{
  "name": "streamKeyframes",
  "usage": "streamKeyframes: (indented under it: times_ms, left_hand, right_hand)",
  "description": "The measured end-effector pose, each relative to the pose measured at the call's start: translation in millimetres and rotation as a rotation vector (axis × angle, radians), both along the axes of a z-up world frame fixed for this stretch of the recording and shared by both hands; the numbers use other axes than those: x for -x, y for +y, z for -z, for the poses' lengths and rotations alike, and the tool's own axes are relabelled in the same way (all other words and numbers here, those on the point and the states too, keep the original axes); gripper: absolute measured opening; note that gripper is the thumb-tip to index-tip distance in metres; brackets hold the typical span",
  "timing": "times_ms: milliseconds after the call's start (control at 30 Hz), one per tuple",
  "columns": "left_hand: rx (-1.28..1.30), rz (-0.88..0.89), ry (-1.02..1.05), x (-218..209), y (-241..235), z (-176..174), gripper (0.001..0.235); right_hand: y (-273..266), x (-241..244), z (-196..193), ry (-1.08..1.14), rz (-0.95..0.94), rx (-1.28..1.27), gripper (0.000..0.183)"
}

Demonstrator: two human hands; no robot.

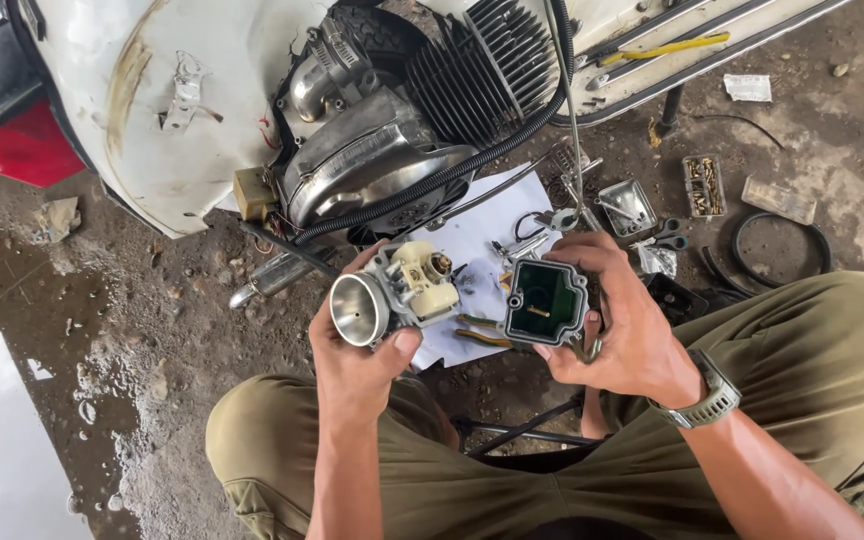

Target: The person disassembles a motorcycle carburetor using a screwdriver, removes the float bowl, and then reassembles the unit by screwing the bowl back on and tightening the screws.

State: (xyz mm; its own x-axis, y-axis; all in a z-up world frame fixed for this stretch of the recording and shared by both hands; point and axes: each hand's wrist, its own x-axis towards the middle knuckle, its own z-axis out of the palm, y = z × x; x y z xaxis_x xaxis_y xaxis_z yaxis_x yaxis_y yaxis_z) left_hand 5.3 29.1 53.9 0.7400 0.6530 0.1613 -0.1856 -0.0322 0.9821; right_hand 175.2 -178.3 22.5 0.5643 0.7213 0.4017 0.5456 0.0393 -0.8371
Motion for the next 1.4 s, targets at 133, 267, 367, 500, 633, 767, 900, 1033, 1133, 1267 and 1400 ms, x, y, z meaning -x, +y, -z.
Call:
streamKeyframes:
  times_ms: [133, 267, 367, 500, 633, 767, 900, 1033, 1133, 1267, 1400]
  left_hand:
    - [-0.027, -0.045, 0.006, 4, 4, 11, 0.085]
    - [0.008, -0.079, -0.038, 5, 5, 15, 0.081]
    - [0.02, -0.113, -0.055, 5, 4, 16, 0.085]
    - [0.149, -0.084, -0.119, -1, 3, 3, 0.074]
    - [0.272, -0.11, -0.147, -1, 0, 9, 0.073]
    - [0.274, -0.117, -0.146, 2, 0, 18, 0.062]
    - [0.113, -0.104, -0.064, 0, 3, 15, 0.065]
    - [0.069, -0.084, -0.055, 0, 4, 11, 0.064]
    - [0.084, -0.069, -0.084, -1, 2, 7, 0.07]
    - [-0.007, -0.076, -0.055, 2, 4, 4, 0.065]
    - [-0.029, -0.037, -0.014, 4, 3, -5, 0.071]
  right_hand:
    - [-1, 2, -3, 0.003, -0.062, -0.06, 0.078]
    - [-2, -1, 1, -0.027, -0.094, -0.061, 0.081]
    - [-3, 0, 0, -0.019, -0.125, -0.064, 0.083]
    - [-3, 1, -2, -0.04, -0.167, -0.096, 0.078]
    - [-4, 0, -3, -0.038, -0.187, -0.101, 0.079]
    - [-4, -1, 0, -0.066, -0.184, -0.12, 0.079]
    - [-3, 1, -4, -0.035, -0.171, -0.118, 0.077]
    - [-2, 0, -5, -0.026, -0.163, -0.108, 0.077]
    - [-2, 0, -4, -0.049, -0.146, -0.116, 0.076]
    - [-2, 0, -4, -0.052, -0.148, -0.128, 0.076]
    - [-1, -2, -1, -0.06, -0.154, -0.163, 0.074]
